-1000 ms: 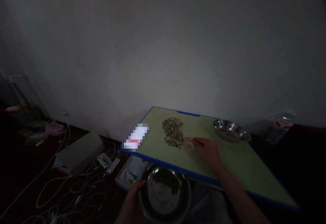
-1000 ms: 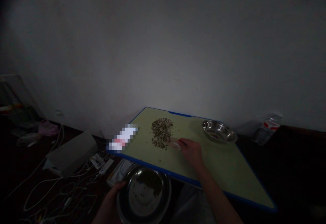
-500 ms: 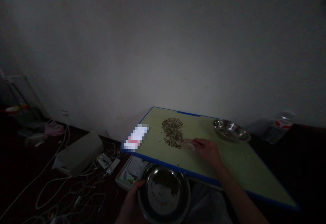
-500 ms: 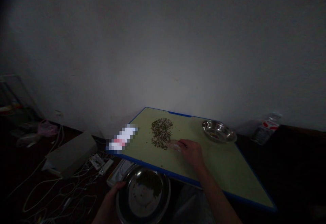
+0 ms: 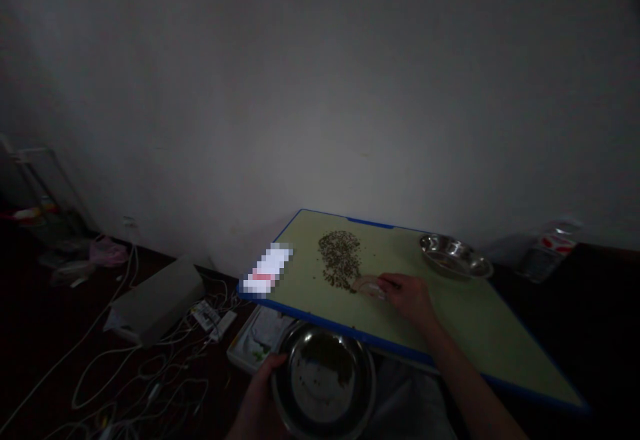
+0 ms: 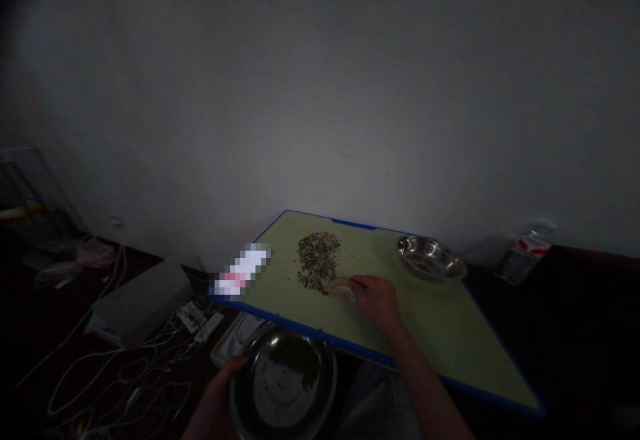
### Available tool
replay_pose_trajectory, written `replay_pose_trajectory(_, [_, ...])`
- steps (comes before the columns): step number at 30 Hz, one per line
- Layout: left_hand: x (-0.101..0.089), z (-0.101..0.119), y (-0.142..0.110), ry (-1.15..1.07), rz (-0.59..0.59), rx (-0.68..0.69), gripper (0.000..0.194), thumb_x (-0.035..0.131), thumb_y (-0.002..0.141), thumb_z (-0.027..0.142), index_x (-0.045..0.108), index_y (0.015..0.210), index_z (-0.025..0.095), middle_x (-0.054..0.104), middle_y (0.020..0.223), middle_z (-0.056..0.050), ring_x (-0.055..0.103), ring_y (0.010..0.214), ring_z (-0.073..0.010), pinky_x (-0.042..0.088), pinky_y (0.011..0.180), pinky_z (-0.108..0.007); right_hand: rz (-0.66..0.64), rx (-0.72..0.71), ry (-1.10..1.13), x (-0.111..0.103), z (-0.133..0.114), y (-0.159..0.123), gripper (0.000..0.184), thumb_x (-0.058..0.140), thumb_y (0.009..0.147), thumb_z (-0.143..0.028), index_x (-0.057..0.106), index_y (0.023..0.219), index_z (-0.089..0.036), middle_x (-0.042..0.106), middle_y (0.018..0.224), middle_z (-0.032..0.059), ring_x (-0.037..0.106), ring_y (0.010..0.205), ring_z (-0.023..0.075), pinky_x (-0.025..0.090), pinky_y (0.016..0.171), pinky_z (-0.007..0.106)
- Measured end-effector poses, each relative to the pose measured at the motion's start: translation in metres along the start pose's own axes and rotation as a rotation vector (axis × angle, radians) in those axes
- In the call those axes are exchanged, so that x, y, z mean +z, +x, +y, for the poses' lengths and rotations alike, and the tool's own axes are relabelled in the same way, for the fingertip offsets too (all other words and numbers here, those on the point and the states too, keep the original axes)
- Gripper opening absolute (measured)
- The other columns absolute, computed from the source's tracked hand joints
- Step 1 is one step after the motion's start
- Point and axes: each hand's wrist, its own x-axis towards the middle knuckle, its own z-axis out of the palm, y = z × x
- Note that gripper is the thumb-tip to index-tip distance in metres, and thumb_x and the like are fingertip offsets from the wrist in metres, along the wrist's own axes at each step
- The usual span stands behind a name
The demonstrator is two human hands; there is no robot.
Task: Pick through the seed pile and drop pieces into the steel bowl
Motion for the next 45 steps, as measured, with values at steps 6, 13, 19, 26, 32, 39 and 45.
replay_pose_trajectory(6, [0.000,0.001,-0.001,0.010,0.026,0.011,0.028,0.054,0.079,0.032,0.072,0.075,0.012,0.076,0.067,-0.009,0.069,0.088,-0.0288,0.042,0.089,-0.040,0.021,-0.042,0.029,0.002,0.000,-0.001,0.027,0.052,0.081,-0.033,0.076,0.079,-0.023,0.075,0.078,0.0050,0.070,0.068,0.0212,0.052,0.063,0.029])
replay_pose_trajectory(13, [0.002,0.000,0.000,0.009,0.027,0.029,0.027,0.053,0.079,0.030,0.073,0.071,0.013,0.075,0.063,-0.008,0.069,0.085,-0.0277,0.044,0.087,-0.038,0.017,-0.122,0.058,0.002,-0.004,-0.005,0.026,0.051,0.083,-0.032,0.076,0.080,-0.024,0.075,0.077,0.0034,0.069,0.066,0.0192,0.053,0.061,0.028])
replay_pose_trajectory(19, [0.002,0.000,0.001,0.009,0.051,0.079,0.024,0.057,0.077,0.027,0.072,0.065,0.013,0.075,0.060,-0.007,0.069,0.083,-0.0276,0.044,0.087,-0.037,0.087,-0.164,0.037,0.004,-0.002,-0.019,0.027,0.049,0.085,-0.031,0.075,0.086,-0.023,0.075,0.084,0.0041,0.071,0.069,0.0200,0.056,0.065,0.030])
replay_pose_trajectory(26, [0.002,-0.001,0.002,0.022,0.043,0.049,0.024,0.055,0.078,0.027,0.072,0.067,0.014,0.075,0.062,-0.007,0.069,0.086,-0.0278,0.043,0.088,-0.037,0.126,-0.263,-0.010,0.005,-0.010,-0.027,0.026,0.049,0.087,-0.025,0.074,0.090,-0.023,0.075,0.085,0.0042,0.071,0.069,0.0182,0.057,0.063,0.027])
replay_pose_trajectory(32, [0.002,0.000,0.001,0.026,0.016,0.025,0.025,0.055,0.078,0.030,0.072,0.072,0.014,0.077,0.071,-0.008,0.069,0.087,-0.0272,0.044,0.085,-0.036,0.155,-0.369,0.042,0.007,-0.016,-0.039,0.028,0.046,0.090,-0.024,0.073,0.094,-0.021,0.075,0.087,0.0062,0.071,0.069,0.0171,0.057,0.063,0.026])
replay_pose_trajectory(39, [0.006,0.001,0.001,0.003,0.014,-0.009,0.030,0.051,0.080,0.030,0.073,0.074,0.011,0.076,0.067,-0.009,0.069,0.082,-0.0265,0.045,0.082,-0.035,0.141,-0.416,0.168,0.002,-0.021,-0.051,0.025,0.047,0.091,-0.026,0.071,0.100,-0.029,0.075,0.085,0.0020,0.070,0.069,0.0152,0.058,0.063,0.025])
replay_pose_trajectory(45, [0.003,0.002,0.002,0.008,-0.050,0.000,0.029,0.051,0.080,0.030,0.073,0.073,0.012,0.076,0.066,-0.007,0.069,0.084,-0.0258,0.044,0.084,-0.035,0.143,-0.435,0.178,-0.001,-0.028,-0.059,0.025,0.047,0.091,-0.023,0.070,0.101,-0.026,0.075,0.085,0.0034,0.070,0.068,0.0142,0.057,0.062,0.023])
